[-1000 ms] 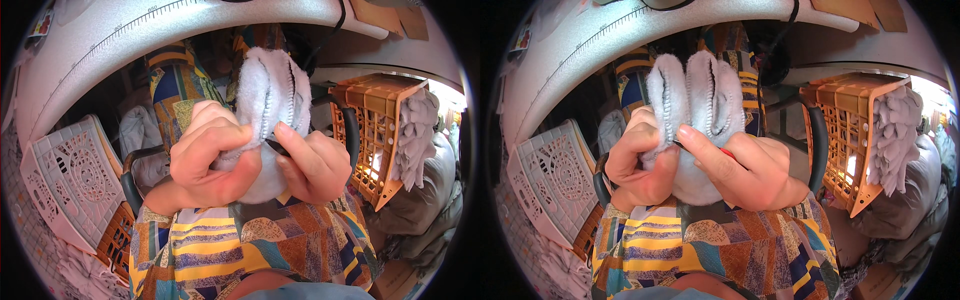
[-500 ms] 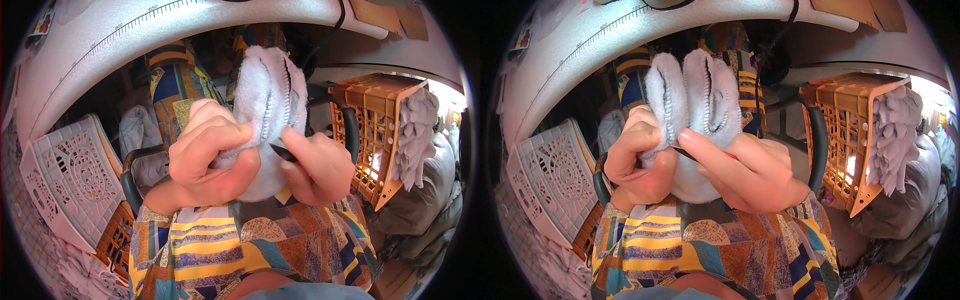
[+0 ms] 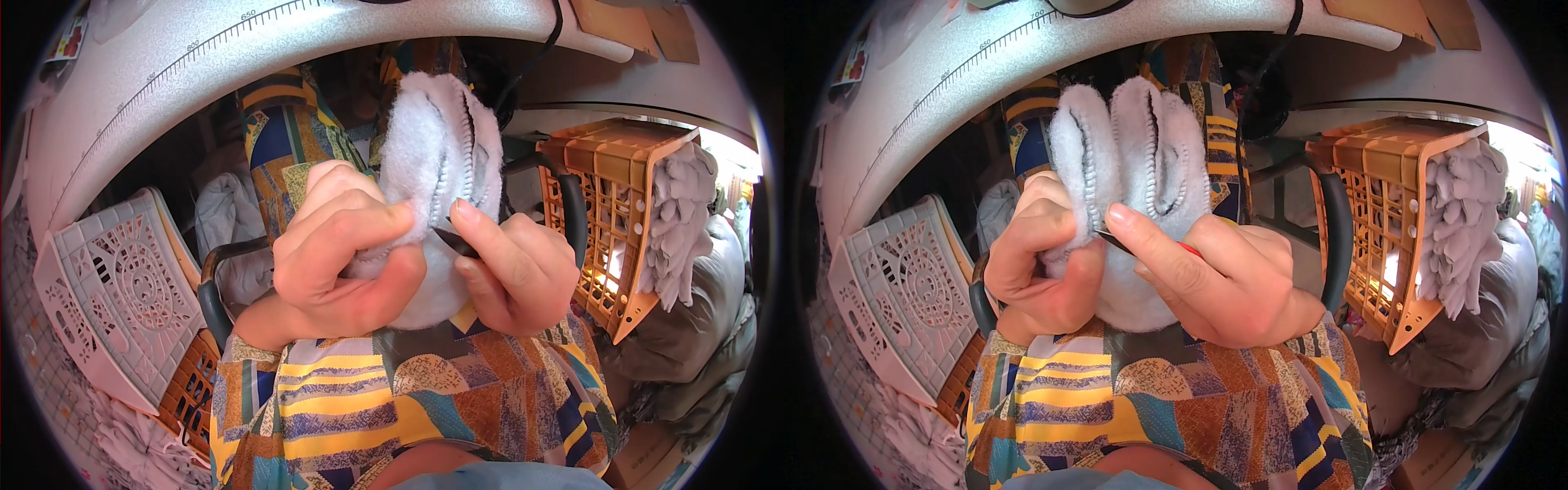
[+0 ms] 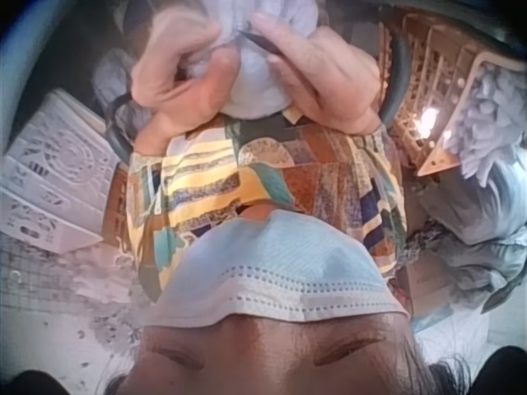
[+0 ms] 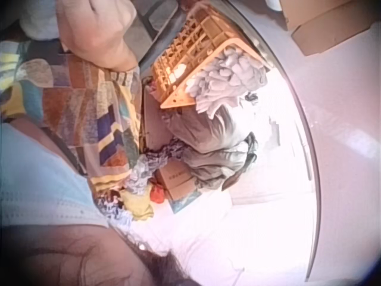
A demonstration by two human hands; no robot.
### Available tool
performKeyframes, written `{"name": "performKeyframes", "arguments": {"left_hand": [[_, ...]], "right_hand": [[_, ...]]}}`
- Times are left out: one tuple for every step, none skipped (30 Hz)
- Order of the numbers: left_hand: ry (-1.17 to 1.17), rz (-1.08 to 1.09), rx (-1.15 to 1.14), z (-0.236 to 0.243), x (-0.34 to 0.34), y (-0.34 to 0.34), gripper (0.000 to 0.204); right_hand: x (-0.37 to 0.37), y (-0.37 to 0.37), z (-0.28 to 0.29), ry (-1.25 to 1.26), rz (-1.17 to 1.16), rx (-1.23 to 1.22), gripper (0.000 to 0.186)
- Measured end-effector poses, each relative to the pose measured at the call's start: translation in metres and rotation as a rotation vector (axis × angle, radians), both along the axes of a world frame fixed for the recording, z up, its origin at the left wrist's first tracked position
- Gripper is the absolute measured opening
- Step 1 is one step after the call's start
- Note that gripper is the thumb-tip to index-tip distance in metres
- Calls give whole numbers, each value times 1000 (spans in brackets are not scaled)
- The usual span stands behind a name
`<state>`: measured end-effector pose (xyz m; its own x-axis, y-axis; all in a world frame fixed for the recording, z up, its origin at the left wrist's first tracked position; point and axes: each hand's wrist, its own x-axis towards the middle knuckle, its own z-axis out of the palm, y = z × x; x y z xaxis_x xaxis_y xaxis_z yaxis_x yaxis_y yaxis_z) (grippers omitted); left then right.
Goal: Sew and turn fabric gloves inside out using an industrial sewing machine.
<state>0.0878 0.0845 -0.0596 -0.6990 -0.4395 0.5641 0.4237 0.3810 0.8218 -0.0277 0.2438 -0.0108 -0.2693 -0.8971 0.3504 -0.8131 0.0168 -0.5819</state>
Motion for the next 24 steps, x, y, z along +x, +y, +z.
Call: {"name": "performKeyframes", "arguments": {"left_hand": [[3,-4,-4,0,0,0,30],[6,-9,-7,1,-1,-1,30],[4,-14,-7,1,0,-1,30],[3,-20,-8,2,0,-1,30],[1,-29,-9,2,-1,-1,30],[-1,-37,-9,3,-1,-1,30],[-4,-46,-9,5,-1,-1,30],[-6,-49,-7,5,-1,-1,30],[3,-39,22,3,0,-1,30],[11,-28,51,-1,0,1,29],[19,-25,78,-3,-1,2,29],[-3,-27,112,-4,0,4,28],[-25,-29,145,-4,1,5,27],[-46,-29,182,-4,2,6,27],[-67,-30,213,-2,2,7,26],[-89,-31,244,1,3,7,25],[-112,-28,273,2,4,7,24],[-111,-34,267,1,4,7,24],[-109,-40,260,0,5,7,24],[-108,-49,253,0,5,7,23],[-104,-51,248,0,5,7,23],[-100,-54,243,0,4,7,23],[-96,-54,237,0,5,7,23],[-93,-55,233,0,5,7,22]], "right_hand": [[0,0,0,-1,1,0,42],[0,0,1,-1,1,1,42],[0,0,2,-5,3,14,41],[0,-1,4,-9,5,27,40],[0,-1,6,-13,3,38,40],[0,-2,2,-57,-28,-46,42],[-1,-3,-5,-101,-60,-130,46],[-1,-3,-5,-127,-71,-157,48],[-1,-3,-6,-153,-81,-185,50],[-3,-1,-1,-162,-77,-158,50],[-2,-1,0,-164,-76,-153,51],[-2,-2,1,-166,-74,-149,51],[-3,-3,2,-168,-69,-144,52],[-3,-3,1,-169,-77,-148,53],[-3,-4,1,-163,-74,-137,53],[-3,-4,1,-156,-72,-126,53],[-4,-4,1,-144,-56,-101,54],[-4,-5,1,-132,-40,-76,54],[-3,-4,0,-124,-28,-61,50],[-3,-2,-1,-116,-20,-46,47],[-2,-1,-2,-107,-12,-31,44],[-3,0,-2,-104,-10,-18,44],[-3,0,0,-102,-6,-6,44],[-3,1,0,-99,-2,6,45]]}}
